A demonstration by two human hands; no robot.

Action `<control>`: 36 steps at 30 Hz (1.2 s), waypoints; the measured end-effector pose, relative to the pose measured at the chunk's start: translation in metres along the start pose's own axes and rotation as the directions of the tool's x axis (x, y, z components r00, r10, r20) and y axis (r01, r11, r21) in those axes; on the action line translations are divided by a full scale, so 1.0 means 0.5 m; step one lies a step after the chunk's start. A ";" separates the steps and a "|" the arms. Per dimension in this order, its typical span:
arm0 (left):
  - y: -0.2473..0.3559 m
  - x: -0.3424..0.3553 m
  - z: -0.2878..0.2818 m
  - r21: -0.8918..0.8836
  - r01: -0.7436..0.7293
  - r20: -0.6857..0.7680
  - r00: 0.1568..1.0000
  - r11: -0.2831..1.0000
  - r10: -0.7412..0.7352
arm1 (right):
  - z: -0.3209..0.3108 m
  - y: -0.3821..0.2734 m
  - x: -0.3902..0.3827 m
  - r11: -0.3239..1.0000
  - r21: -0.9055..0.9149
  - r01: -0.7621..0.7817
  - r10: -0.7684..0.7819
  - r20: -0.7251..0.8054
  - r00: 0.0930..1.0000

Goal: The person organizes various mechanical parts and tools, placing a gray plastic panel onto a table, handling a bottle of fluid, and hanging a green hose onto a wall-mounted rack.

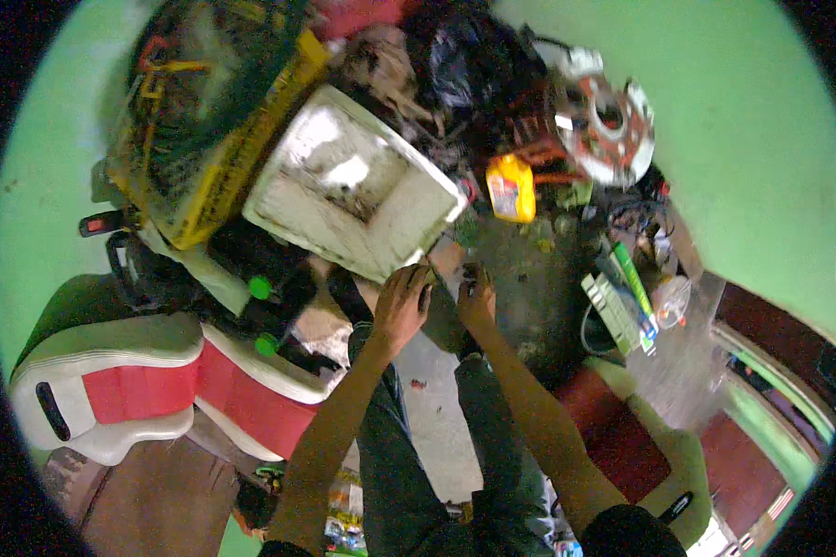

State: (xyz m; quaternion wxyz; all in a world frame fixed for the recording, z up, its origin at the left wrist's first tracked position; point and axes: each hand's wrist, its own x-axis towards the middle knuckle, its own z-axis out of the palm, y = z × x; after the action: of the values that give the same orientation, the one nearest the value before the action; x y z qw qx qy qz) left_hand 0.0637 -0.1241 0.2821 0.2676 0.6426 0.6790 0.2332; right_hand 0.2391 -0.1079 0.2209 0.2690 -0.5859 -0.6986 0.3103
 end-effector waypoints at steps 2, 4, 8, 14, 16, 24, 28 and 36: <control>0.010 -0.032 0.131 -0.019 0.140 0.070 0.988 0.990 -0.138 | -0.007 0.099 -0.045 0.987 -0.145 -0.065 0.088 0.159 0.983; 0.034 -0.030 0.241 0.011 0.312 0.258 0.917 0.950 -0.304 | -0.017 0.201 -0.063 0.964 -0.207 -0.167 0.217 0.251 0.943; -0.055 -0.064 0.412 0.225 0.260 0.195 0.932 0.939 -0.305 | 0.016 0.309 -0.029 0.939 -0.220 -0.266 0.334 0.385 0.860; -0.152 -0.040 0.488 0.359 0.262 0.248 0.899 0.896 -0.362 | 0.130 0.452 0.075 0.892 -0.409 0.193 0.012 0.448 0.894; -0.159 -0.010 0.532 0.348 0.288 0.195 0.909 0.892 -0.369 | 0.174 0.476 0.165 0.795 -0.539 0.278 -0.022 0.433 0.901; -0.232 -0.004 0.642 0.432 0.275 -0.057 0.959 0.859 -0.278 | 0.249 0.441 0.280 0.760 -0.524 0.385 -0.097 0.495 0.863; -0.218 0.003 0.653 0.277 0.368 0.140 0.898 0.887 -0.416 | 0.254 0.526 0.199 0.739 -0.516 0.433 -0.095 0.557 0.825; -0.270 0.000 0.585 0.443 0.326 -0.131 0.945 0.835 -0.300 | 0.200 0.388 0.207 0.781 -0.496 0.380 -0.122 0.475 0.871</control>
State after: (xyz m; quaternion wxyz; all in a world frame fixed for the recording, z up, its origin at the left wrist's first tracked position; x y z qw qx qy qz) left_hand 0.1568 -0.1408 -0.0259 0.1237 0.5610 0.8177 0.0374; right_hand 0.2742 0.0055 0.0108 -0.0364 -0.4578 -0.8732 0.1629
